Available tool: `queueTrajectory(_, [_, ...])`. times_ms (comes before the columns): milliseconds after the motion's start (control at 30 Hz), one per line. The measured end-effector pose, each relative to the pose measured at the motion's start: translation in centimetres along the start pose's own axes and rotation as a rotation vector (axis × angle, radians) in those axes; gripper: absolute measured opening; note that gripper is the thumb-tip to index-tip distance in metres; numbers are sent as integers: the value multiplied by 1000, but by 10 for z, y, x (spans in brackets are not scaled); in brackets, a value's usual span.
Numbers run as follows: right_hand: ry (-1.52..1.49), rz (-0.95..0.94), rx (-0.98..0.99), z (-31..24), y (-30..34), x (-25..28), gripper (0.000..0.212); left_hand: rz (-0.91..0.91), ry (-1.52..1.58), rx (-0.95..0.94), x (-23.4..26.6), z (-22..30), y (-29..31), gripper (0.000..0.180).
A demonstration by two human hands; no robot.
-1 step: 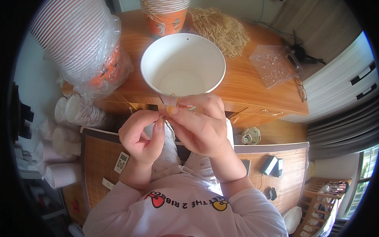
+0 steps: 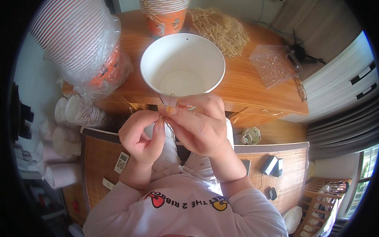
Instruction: Threading a thin string handle through pre-punched holes in a large paper bucket and tying it.
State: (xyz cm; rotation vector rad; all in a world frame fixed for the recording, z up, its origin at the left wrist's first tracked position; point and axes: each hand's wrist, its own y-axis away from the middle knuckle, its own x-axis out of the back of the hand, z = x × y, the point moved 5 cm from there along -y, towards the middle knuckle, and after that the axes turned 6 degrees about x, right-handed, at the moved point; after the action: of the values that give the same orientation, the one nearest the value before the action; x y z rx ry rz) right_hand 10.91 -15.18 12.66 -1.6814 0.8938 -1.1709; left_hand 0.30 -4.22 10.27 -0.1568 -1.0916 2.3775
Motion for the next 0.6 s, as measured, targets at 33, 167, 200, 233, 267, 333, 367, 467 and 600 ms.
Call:
queueTrajectory(33, [46, -29, 19, -3, -3, 0, 46, -1, -1, -1, 0, 0, 0, 13])
queueTrajectory(167, [85, -13, 43, -6, -4, 0, 46, -2, -41, -38, -3, 5, -2, 11])
queueTrajectory(200, [99, 0, 60, -6, -2, 0, 48, -4, -42, -44, -3, 6, -2, 10])
queueTrajectory(233, [113, 13, 76, -6, -1, 0, 49, -5, -42, -45, -3, 6, -2, 10])
queueTrajectory(267, [114, 14, 76, -4, 1, 0, 49, -10, -47, -43, -4, 5, -1, 9])
queueTrajectory(333, [119, 43, 93, -4, 4, -1, 48, -14, -53, -44, -5, 5, -1, 8])
queueTrajectory(367, [120, 45, 94, -4, 5, -1, 48, -19, -56, -44, -5, 5, -1, 9])
queueTrajectory(467, [113, 58, 51, -4, 7, -1, 45, -25, -58, -42, -5, 3, -1, 11])
queueTrajectory(600, [123, 104, -44, 0, 11, -1, 42, -16, -52, -35, -7, 0, 0, 13])
